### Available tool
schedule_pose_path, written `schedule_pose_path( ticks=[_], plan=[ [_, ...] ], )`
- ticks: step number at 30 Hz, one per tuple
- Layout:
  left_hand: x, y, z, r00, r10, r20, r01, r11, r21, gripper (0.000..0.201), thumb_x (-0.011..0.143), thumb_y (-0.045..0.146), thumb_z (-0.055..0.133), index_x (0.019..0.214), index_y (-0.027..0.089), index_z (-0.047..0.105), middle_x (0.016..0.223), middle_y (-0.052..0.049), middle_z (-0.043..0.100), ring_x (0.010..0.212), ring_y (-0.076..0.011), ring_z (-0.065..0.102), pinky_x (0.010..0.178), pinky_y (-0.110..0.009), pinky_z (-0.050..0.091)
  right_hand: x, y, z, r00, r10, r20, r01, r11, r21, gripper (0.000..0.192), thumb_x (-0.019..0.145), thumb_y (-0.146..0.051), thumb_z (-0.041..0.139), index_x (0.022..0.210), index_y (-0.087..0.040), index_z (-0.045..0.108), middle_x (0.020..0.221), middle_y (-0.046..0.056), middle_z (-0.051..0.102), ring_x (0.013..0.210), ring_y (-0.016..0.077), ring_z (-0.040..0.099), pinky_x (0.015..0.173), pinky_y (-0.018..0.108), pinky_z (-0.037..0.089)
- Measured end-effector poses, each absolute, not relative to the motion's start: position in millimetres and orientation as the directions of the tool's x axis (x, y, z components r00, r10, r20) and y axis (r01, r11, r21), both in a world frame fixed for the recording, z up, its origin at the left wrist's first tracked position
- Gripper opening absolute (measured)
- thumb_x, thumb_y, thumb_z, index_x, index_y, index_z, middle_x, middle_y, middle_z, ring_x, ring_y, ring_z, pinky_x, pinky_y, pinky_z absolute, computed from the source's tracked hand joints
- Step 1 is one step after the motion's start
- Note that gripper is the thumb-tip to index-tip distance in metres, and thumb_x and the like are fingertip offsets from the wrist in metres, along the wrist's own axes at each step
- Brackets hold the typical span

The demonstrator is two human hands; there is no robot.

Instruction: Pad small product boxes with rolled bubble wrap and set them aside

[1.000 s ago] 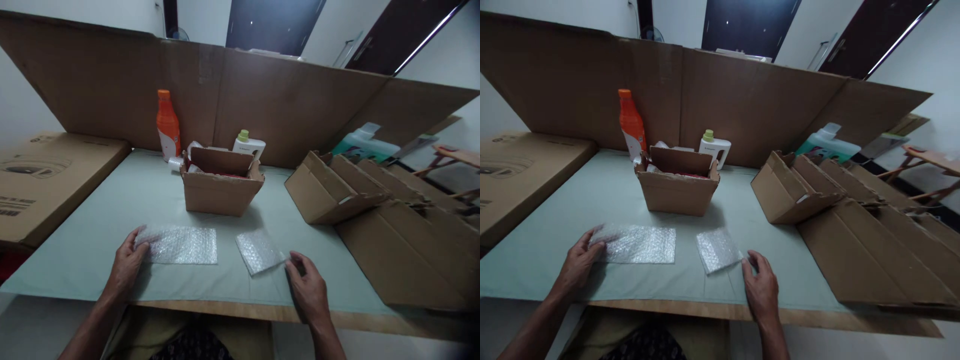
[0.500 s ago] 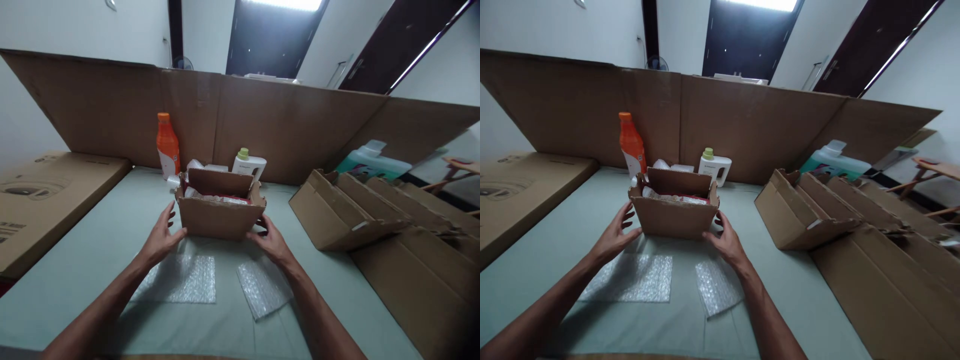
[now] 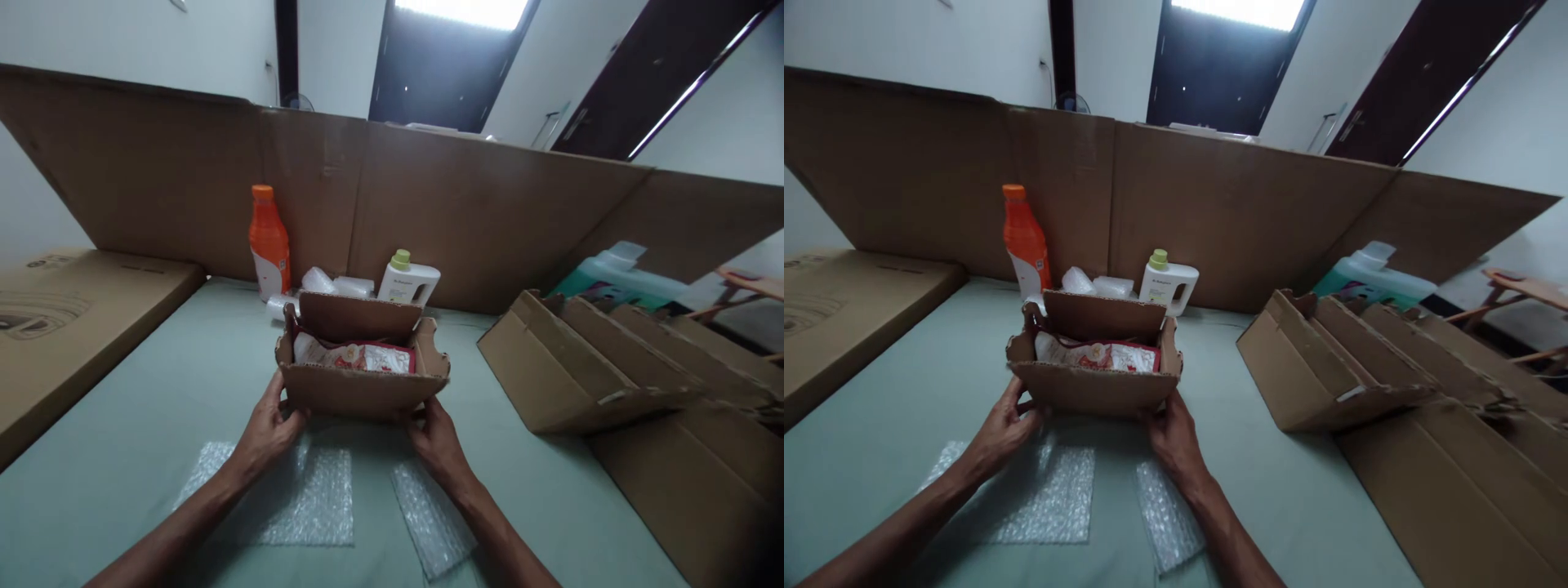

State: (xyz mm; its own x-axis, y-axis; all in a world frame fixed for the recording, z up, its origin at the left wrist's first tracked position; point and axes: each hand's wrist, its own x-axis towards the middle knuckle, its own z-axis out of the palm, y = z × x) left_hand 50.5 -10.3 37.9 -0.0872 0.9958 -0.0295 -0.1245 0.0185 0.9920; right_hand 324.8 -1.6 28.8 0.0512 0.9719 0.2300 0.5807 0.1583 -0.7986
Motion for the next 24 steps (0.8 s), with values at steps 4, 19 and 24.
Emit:
schedule_pose_path(
  ticks=[4,19,24],
  plan=[
    [55.2,2.0,41.3,-0.101,0.995,0.02,-0.113,-0.031,0.993,0.073,0.066,0.023,0.075,0.136,0.022,0.055,0.135,-0.008,0.062,0.122,-0.0283,0.057,0.095,-0.03,0.049,324.5,11.8,35.7,0.047,0.976,0.213,0.588,0.145,-0.796,0.033,0.074,-0.035,0.062,0.104,-0.02,0.061,0.083,0.003,0.072,0.059,0.0198,0.063,0.059,0.032,0.054],
    [-46.2,-32.3,20.2,0.045,0.989,0.141,0.731,-0.128,0.67,0.062,0.074,0.051,0.063,0.129,0.021,0.065,0.14,-0.015,0.061,0.136,-0.0393,0.045,0.114,-0.052,0.032,380.5,-27.4,45.1,-0.235,0.964,0.123,0.765,0.261,-0.589,0.036,0.087,-0.036,0.059,0.116,-0.018,0.07,0.119,0.013,0.072,0.112,0.0289,0.065,0.092,0.043,0.053],
    [-110.9,-90.2,-18.9,-0.141,0.981,0.133,0.897,0.069,0.437,0.064,0.075,0.059,0.058,0.123,0.018,0.066,0.132,-0.02,0.064,0.132,-0.0428,0.049,0.108,-0.056,0.038,326.7,-50.2,45.8,-0.434,0.898,0.077,0.769,0.413,-0.487,0.034,0.091,-0.024,0.059,0.124,-0.021,0.067,0.121,0.009,0.072,0.115,0.0257,0.062,0.098,0.042,0.049]
  ],
)
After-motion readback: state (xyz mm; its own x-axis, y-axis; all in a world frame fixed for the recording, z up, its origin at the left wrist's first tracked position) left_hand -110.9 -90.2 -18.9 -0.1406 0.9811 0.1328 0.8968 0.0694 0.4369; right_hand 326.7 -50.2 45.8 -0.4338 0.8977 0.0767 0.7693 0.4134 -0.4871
